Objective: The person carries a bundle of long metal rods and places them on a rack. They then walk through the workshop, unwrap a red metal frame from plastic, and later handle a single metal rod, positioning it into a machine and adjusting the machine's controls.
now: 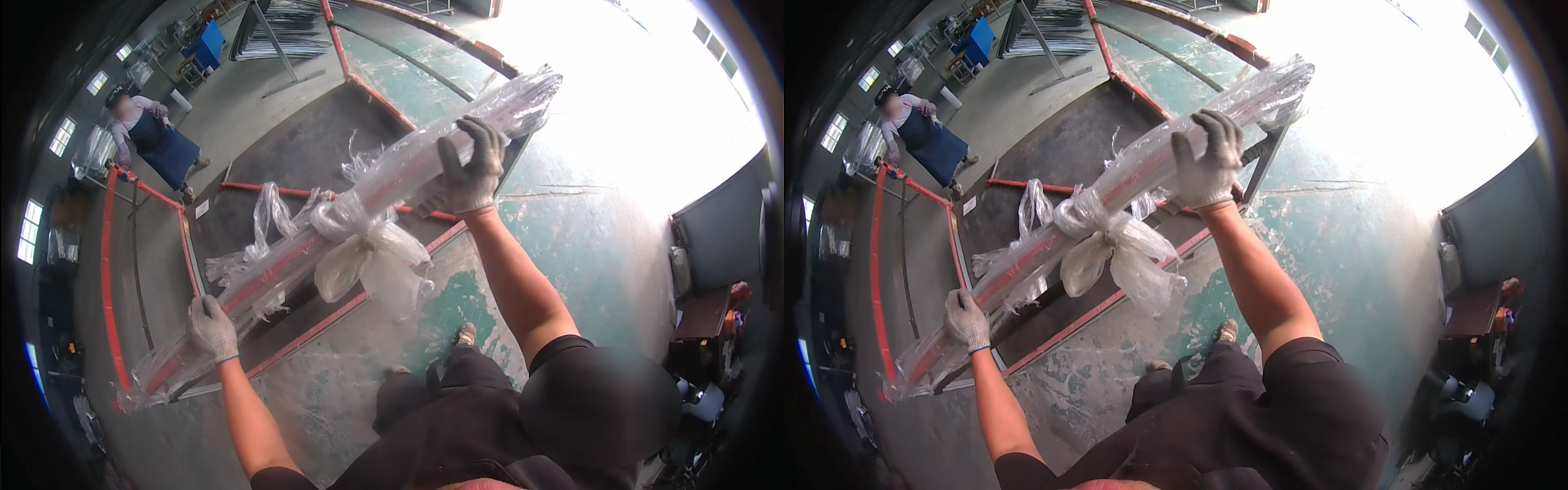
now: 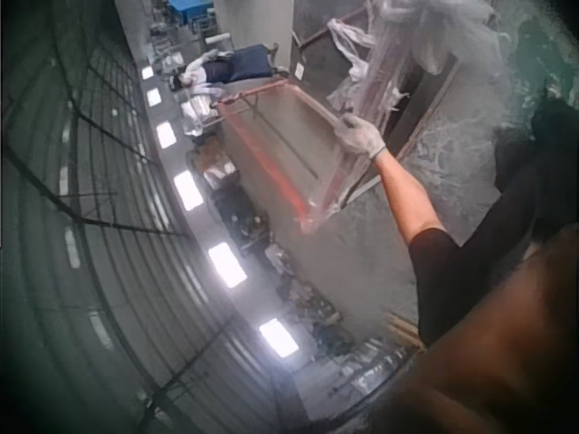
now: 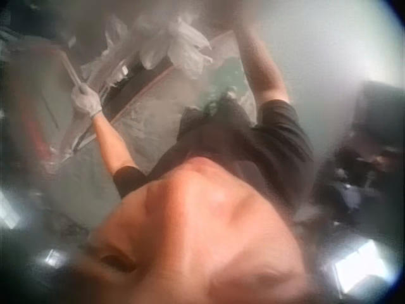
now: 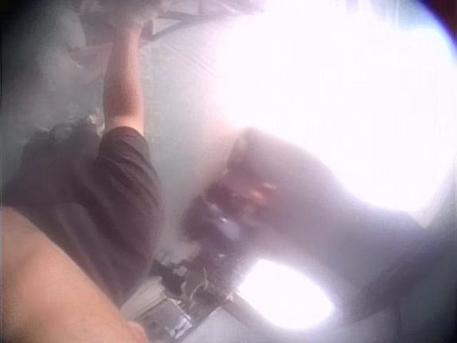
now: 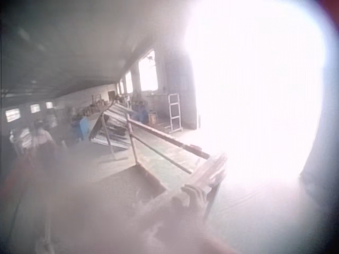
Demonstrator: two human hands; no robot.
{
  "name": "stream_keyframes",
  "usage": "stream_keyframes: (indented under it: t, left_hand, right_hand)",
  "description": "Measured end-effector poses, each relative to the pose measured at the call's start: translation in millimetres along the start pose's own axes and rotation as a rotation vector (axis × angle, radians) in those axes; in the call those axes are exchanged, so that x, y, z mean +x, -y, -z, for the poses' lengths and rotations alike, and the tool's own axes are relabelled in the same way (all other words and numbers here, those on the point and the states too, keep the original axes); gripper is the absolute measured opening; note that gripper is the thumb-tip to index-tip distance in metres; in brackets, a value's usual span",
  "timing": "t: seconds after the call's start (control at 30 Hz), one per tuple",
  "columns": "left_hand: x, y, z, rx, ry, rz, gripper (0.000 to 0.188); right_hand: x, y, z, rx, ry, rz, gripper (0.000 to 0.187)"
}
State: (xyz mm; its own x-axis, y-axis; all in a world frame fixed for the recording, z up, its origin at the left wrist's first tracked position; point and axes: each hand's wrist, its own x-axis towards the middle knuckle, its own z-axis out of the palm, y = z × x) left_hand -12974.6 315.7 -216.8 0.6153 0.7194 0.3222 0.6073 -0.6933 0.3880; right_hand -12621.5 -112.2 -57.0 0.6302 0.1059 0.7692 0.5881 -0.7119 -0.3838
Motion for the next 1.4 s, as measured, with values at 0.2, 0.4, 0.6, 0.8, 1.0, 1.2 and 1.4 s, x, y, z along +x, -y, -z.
stream_keyframes:
  t: [0.2, 0.4, 0.6, 0.8, 1.0, 1.2, 1.4]
  left_hand:
    - [-12.4, -145.0, -13.3, -0.003, -0.151, -0.108, 0.029]
    - [-34.3, -325.6, -45.8, -0.225, -0.208, -0.177, 0.021]
    - [-51.6, -362.3, -63.0, -0.225, -0.317, -0.126, 0.021]
    - [-81.8, -356.7, -78.2, 0.049, -0.398, -0.152, 0.022]
    - [-75.5, -364.8, -79.2, 0.212, -0.393, -0.414, 0.043]
    - [-102.1, -376.1, -94.6, 0.23, -0.488, -0.32, 0.043]
    - [-113.1, -379.0, -102.9, 0.322, -0.588, -0.376, 0.056]
  right_hand:
    - [69.9, -155.9, 22.9, -0.136, -0.046, 0.053, 0.033]
    - [90.1, -222.0, 37.7, -0.132, 0.098, 0.311, 0.007]
    - [91.7, -230.0, 38.2, -0.087, 0.081, 0.389, 0.016]
    - [75.2, -266.5, 59.8, -0.065, 0.159, 0.486, 0.026]
    - [59.9, -273.2, 111.8, -0.171, 0.268, 0.313, 0.027]
    - [57.5, -281.6, 81.5, -0.155, 0.334, 0.354, 0.026]
    - [41.1, -297.1, 83.7, -0.181, 0.271, 0.425, 0.024]
